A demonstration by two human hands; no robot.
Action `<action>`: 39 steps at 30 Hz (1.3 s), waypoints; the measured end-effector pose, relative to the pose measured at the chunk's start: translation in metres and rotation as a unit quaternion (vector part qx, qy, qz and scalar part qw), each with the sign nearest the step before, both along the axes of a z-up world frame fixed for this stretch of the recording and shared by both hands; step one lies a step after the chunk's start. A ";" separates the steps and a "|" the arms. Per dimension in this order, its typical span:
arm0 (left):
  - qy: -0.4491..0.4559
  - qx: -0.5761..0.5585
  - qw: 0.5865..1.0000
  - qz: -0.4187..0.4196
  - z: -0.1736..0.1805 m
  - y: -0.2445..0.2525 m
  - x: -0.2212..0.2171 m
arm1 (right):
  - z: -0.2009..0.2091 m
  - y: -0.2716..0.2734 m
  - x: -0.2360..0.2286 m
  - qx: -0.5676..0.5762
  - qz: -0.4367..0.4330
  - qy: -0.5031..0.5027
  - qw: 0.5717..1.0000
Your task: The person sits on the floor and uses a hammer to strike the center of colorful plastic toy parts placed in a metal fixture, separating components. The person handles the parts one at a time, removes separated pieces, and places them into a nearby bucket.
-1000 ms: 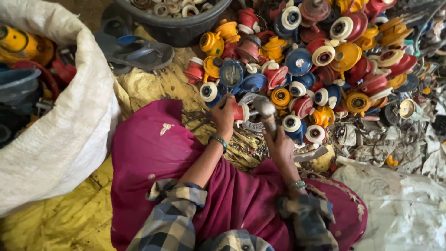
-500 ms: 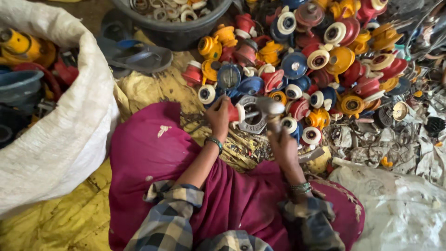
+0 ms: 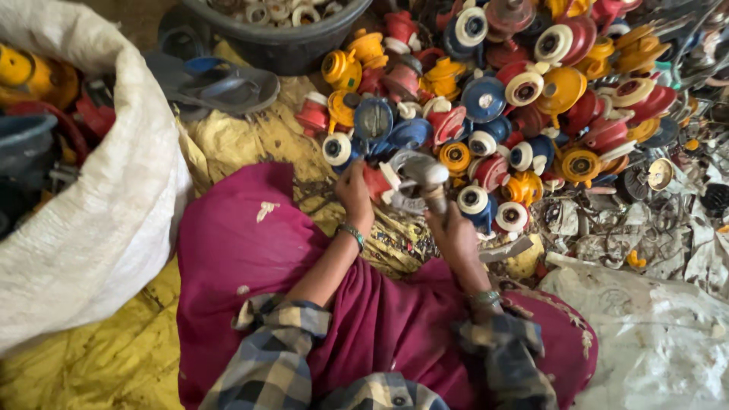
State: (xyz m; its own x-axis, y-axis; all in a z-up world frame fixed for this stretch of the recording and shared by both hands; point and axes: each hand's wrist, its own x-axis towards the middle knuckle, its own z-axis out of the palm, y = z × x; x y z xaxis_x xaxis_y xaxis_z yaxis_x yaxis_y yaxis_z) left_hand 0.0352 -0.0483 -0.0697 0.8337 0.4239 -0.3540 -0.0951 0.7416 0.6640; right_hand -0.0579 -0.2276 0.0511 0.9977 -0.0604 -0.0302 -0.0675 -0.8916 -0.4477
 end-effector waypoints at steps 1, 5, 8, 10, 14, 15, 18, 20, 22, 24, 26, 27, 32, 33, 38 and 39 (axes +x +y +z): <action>-0.009 0.088 0.996 -0.010 0.004 0.001 0.000 | 0.005 -0.001 0.002 0.032 -0.042 0.023 0.998; -0.034 0.316 0.948 -0.023 0.023 0.002 -0.012 | 0.038 -0.017 -0.009 0.179 -0.072 -0.085 0.977; -0.032 0.312 0.949 -0.030 0.035 0.004 -0.015 | 0.050 -0.022 -0.020 0.289 0.032 -0.270 0.918; -0.034 0.305 0.951 -0.033 0.042 0.007 -0.013 | 0.045 -0.016 -0.018 0.340 0.040 -0.259 0.903; -0.054 0.360 0.931 -0.019 0.045 0.007 -0.014 | 0.013 -0.004 -0.006 0.045 0.067 -0.144 0.986; -0.061 0.380 0.923 -0.017 0.044 0.006 -0.017 | 0.003 -0.003 -0.005 -0.008 -0.004 0.011 1.000; -0.059 0.405 0.912 0.019 0.043 0.009 -0.015 | -0.016 -0.005 -0.002 -0.027 0.064 -0.115 0.991; -0.059 0.427 0.902 0.010 0.040 0.009 -0.015 | -0.023 -0.009 -0.005 -0.031 0.049 -0.119 0.991; -0.070 0.445 0.893 0.001 0.035 0.009 -0.014 | -0.027 -0.013 -0.008 -0.046 0.035 -0.142 0.988; -0.090 0.459 0.884 0.003 0.028 0.008 -0.015 | -0.026 -0.025 -0.007 -0.070 0.033 -0.186 0.979; -0.072 0.448 0.891 0.011 0.019 0.011 -0.015 | -0.026 -0.033 -0.004 -0.089 -0.028 -0.161 0.983; -0.064 0.442 0.894 0.016 0.016 0.013 -0.014 | -0.025 -0.038 -0.001 -0.098 -0.058 -0.150 0.982; -0.010 0.427 0.904 -0.010 -0.004 0.016 -0.012 | -0.024 -0.080 0.001 -0.174 -0.145 -0.193 0.955; -0.004 0.425 0.905 -0.014 -0.005 0.016 -0.012 | -0.025 -0.085 0.001 -0.174 -0.152 -0.211 0.950; -0.003 0.480 0.877 -0.019 -0.006 0.016 -0.015 | -0.026 -0.092 0.001 -0.156 -0.170 -0.174 0.957; -0.013 0.501 0.865 -0.014 -0.007 0.018 -0.016 | -0.025 -0.090 0.001 -0.155 -0.156 -0.181 0.959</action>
